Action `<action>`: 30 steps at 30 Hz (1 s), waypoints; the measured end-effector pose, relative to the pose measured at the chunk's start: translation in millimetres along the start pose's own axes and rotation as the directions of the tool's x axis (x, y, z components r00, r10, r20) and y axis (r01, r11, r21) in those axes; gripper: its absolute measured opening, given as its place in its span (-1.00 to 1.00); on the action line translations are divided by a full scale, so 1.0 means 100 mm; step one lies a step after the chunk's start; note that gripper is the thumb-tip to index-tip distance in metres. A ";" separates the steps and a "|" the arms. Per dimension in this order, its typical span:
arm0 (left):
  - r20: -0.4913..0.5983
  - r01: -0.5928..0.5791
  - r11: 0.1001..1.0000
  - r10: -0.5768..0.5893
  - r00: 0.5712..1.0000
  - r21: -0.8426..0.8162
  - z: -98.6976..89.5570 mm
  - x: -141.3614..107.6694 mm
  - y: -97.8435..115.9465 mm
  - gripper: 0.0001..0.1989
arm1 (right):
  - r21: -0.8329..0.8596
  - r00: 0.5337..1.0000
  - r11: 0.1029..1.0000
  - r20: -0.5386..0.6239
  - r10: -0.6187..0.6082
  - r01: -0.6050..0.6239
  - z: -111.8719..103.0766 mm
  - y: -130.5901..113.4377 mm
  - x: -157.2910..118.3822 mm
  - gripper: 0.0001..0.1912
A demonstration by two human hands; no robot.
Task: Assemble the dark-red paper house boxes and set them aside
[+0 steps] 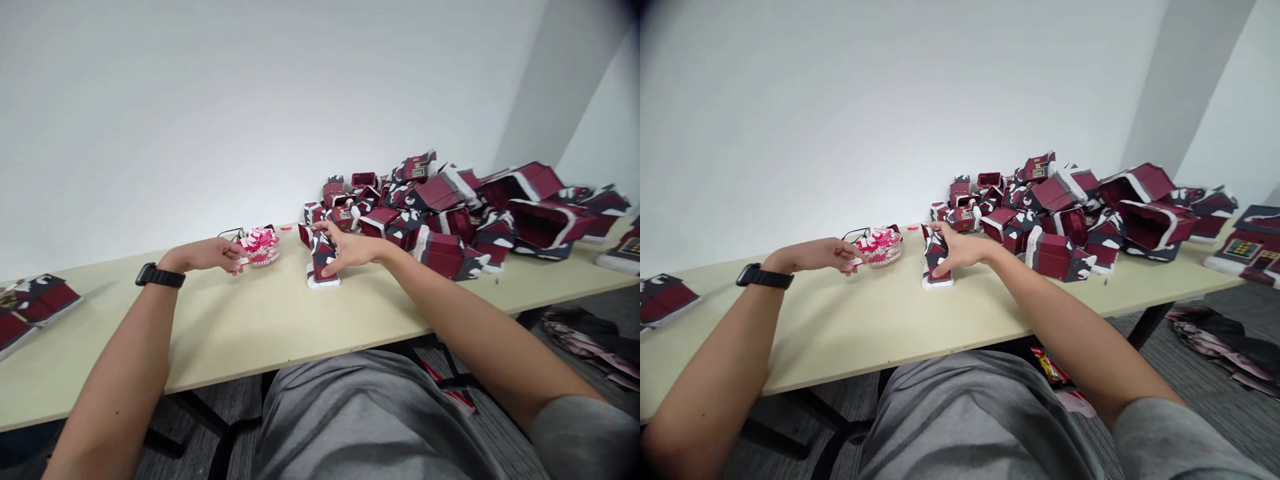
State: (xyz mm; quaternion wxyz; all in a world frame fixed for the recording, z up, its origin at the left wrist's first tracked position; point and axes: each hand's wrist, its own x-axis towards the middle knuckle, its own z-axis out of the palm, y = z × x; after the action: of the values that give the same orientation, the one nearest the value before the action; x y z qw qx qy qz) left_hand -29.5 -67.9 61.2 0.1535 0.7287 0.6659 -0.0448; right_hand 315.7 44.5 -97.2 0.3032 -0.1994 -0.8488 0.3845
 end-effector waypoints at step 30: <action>-0.636 -0.230 0.946 0.324 0.700 0.230 0.97 0.37 0.97 -0.58 | 0.615 0.999 0.788 -0.019 -0.035 0.039 0.16 -0.08 0.04 0.01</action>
State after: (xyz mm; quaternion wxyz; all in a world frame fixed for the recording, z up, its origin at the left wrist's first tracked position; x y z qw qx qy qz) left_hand 83.2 -66.5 -24.8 -0.1380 0.7966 0.5544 0.1975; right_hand 301.1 33.3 -97.4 0.3620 -0.0745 -0.6803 0.6330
